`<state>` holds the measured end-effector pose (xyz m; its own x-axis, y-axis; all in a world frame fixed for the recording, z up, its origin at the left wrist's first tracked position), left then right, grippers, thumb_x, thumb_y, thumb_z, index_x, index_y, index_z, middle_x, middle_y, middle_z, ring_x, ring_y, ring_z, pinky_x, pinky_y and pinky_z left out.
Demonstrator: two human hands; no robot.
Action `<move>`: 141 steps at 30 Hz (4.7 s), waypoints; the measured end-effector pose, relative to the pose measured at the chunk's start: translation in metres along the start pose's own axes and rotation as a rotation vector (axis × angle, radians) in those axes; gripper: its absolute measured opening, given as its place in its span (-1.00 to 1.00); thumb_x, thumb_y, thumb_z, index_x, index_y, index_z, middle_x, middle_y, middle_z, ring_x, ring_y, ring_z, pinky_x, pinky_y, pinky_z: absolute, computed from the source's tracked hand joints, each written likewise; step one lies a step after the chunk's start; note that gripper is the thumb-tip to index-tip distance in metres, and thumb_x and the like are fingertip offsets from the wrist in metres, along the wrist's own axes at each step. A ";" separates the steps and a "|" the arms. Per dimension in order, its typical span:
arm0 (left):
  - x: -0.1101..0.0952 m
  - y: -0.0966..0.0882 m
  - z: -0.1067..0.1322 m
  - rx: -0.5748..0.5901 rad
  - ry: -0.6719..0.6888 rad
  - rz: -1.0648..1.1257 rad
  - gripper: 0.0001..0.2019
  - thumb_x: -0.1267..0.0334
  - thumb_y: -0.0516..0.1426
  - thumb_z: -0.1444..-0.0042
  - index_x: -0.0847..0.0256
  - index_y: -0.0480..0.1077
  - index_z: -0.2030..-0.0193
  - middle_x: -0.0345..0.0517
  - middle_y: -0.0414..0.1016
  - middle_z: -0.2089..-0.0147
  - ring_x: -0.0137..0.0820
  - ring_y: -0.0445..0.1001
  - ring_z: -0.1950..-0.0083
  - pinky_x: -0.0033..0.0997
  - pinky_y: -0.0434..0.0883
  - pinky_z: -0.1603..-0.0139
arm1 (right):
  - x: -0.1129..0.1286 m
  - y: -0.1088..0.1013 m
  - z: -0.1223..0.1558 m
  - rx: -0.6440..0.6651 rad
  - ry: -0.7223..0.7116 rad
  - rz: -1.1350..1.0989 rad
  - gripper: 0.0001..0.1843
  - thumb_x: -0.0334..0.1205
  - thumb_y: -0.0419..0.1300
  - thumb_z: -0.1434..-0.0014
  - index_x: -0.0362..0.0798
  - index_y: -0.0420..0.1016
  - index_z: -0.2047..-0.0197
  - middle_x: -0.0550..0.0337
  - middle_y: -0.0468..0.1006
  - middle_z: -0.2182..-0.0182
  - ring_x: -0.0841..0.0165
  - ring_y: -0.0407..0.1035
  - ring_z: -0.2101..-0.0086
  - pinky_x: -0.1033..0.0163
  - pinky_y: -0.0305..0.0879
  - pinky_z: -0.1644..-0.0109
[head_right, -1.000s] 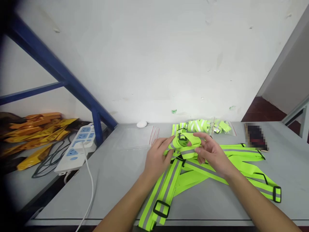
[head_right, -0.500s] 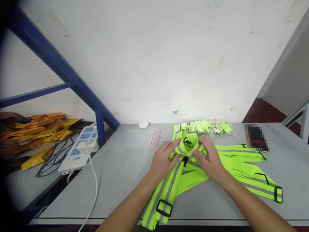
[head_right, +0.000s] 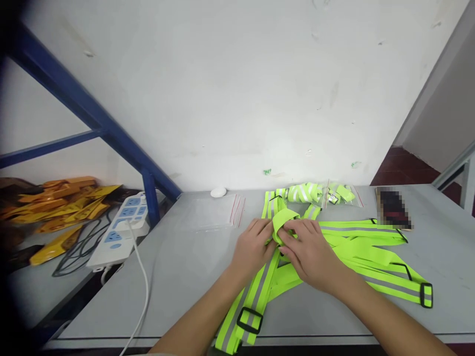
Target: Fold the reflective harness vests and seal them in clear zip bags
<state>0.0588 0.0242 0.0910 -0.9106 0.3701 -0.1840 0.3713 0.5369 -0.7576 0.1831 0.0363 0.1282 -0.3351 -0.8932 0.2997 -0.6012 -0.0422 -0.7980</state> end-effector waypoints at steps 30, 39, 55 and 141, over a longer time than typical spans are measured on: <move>0.022 -0.023 -0.005 0.089 0.144 0.294 -0.71 0.48 0.06 -0.24 0.17 0.41 -0.05 -0.09 0.54 0.16 -0.34 0.40 0.18 -0.34 0.41 0.20 | -0.064 -0.009 0.005 0.071 0.144 -0.642 -0.65 -0.37 -0.07 -0.34 0.11 0.46 0.00 0.13 0.59 0.08 0.24 0.42 -0.04 0.07 0.34 -0.11; 0.039 -0.022 -0.004 0.078 0.002 0.357 -0.77 0.32 0.12 -0.26 0.13 0.43 -0.04 -0.14 0.53 0.24 -0.36 0.40 0.25 -0.39 0.38 0.25 | -0.053 -0.009 0.005 0.111 0.108 -0.571 -0.67 -0.41 -0.06 -0.33 0.09 0.48 0.10 0.07 0.45 -0.08 0.22 0.29 -0.13 0.05 0.26 -0.14; -0.019 -0.019 -0.001 -0.060 0.346 0.138 -0.78 0.36 0.11 -0.25 0.30 0.36 -0.02 -0.03 0.53 0.23 -0.30 0.43 0.21 -0.27 0.47 0.21 | -0.054 0.012 -0.023 0.244 0.388 -0.745 -0.87 -0.19 0.11 -0.27 0.05 0.33 0.11 0.19 0.34 0.18 0.31 0.27 0.16 0.22 0.24 0.13; 0.014 0.040 0.014 0.154 -1.181 1.846 -0.71 0.16 0.34 0.06 0.27 0.48 0.24 -0.16 0.50 0.46 -0.44 0.44 0.51 -0.51 0.38 0.49 | -0.046 0.047 -0.019 0.010 0.458 -0.863 0.06 0.05 0.39 0.00 0.09 -0.21 -0.34 0.00 0.34 -0.08 0.13 0.35 -0.01 0.02 0.33 -0.05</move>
<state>0.0583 0.0398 0.0496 0.6610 -0.2821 -0.6954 0.7469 0.1576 0.6460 0.1565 0.0837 0.0864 -0.0337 -0.2933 0.9554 -0.7669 -0.6054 -0.2129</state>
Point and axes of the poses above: each hand's wrist, its own z-axis away from the middle knuckle, its own y-axis out of the palm, x = y × z, the point moved 7 cm from there along -z, towards the middle knuckle
